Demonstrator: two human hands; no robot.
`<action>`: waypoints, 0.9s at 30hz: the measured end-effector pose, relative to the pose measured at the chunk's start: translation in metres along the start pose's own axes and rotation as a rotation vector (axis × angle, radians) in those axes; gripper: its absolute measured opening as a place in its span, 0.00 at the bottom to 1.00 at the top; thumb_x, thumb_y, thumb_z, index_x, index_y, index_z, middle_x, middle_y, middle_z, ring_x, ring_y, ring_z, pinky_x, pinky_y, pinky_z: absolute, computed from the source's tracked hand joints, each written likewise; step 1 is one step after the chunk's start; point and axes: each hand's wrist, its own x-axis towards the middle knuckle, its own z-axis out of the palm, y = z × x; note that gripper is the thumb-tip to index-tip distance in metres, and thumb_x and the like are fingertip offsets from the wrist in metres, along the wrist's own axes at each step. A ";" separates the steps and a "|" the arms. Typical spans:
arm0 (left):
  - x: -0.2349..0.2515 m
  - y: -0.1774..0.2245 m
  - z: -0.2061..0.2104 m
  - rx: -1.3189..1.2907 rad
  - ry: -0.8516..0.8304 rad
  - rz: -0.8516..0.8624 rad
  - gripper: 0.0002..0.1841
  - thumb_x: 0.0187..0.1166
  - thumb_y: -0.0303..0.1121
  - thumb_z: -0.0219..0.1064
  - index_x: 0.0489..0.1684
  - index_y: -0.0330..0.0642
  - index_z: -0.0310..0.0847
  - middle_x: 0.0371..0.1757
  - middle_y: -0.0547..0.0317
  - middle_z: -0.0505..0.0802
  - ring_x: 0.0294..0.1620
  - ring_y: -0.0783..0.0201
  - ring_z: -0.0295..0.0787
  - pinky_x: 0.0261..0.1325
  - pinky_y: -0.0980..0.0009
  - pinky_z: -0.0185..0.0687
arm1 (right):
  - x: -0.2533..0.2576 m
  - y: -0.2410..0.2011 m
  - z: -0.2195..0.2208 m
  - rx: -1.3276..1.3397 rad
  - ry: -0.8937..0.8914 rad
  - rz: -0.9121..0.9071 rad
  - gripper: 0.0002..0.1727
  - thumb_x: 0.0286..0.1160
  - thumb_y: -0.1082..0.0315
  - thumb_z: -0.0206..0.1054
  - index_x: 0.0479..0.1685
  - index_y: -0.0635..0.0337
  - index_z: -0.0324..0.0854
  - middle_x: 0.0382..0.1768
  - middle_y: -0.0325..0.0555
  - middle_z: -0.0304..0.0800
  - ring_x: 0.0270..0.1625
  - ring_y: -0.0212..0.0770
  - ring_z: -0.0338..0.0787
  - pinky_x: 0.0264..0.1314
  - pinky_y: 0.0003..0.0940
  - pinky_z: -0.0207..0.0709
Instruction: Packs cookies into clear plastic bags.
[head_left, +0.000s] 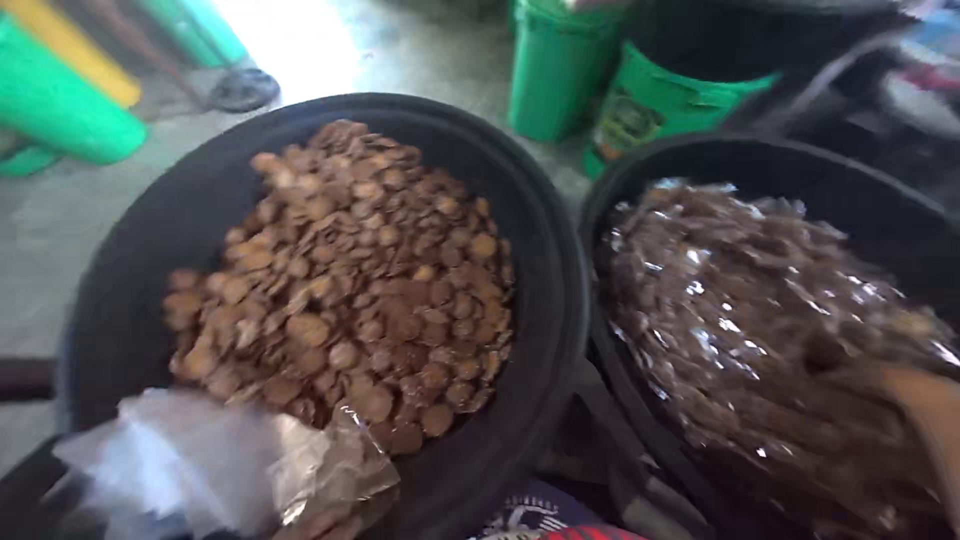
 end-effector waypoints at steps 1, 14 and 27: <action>-0.004 -0.001 0.003 -0.028 0.062 0.044 0.15 0.81 0.16 0.58 0.62 0.24 0.84 0.62 0.28 0.89 0.62 0.33 0.89 0.69 0.46 0.81 | -0.004 -0.007 -0.026 0.023 0.056 -0.065 0.37 0.84 0.49 0.65 0.79 0.74 0.69 0.77 0.80 0.71 0.82 0.77 0.69 0.80 0.76 0.60; -0.021 -0.012 0.041 0.245 0.489 -0.031 0.19 0.83 0.38 0.62 0.23 0.32 0.82 0.26 0.41 0.86 0.18 0.47 0.87 0.15 0.56 0.78 | -0.257 -0.344 -0.070 -0.598 -0.012 -1.511 0.26 0.86 0.79 0.54 0.81 0.56 0.76 0.79 0.66 0.74 0.82 0.67 0.73 0.83 0.63 0.64; -0.011 -0.036 0.023 -0.603 0.841 0.178 0.10 0.88 0.41 0.58 0.37 0.54 0.81 0.41 0.79 0.92 0.34 0.87 0.87 0.33 0.88 0.85 | -0.250 -0.394 -0.048 -1.031 0.184 -1.604 0.18 0.85 0.79 0.56 0.69 0.73 0.79 0.70 0.68 0.81 0.75 0.68 0.79 0.77 0.62 0.70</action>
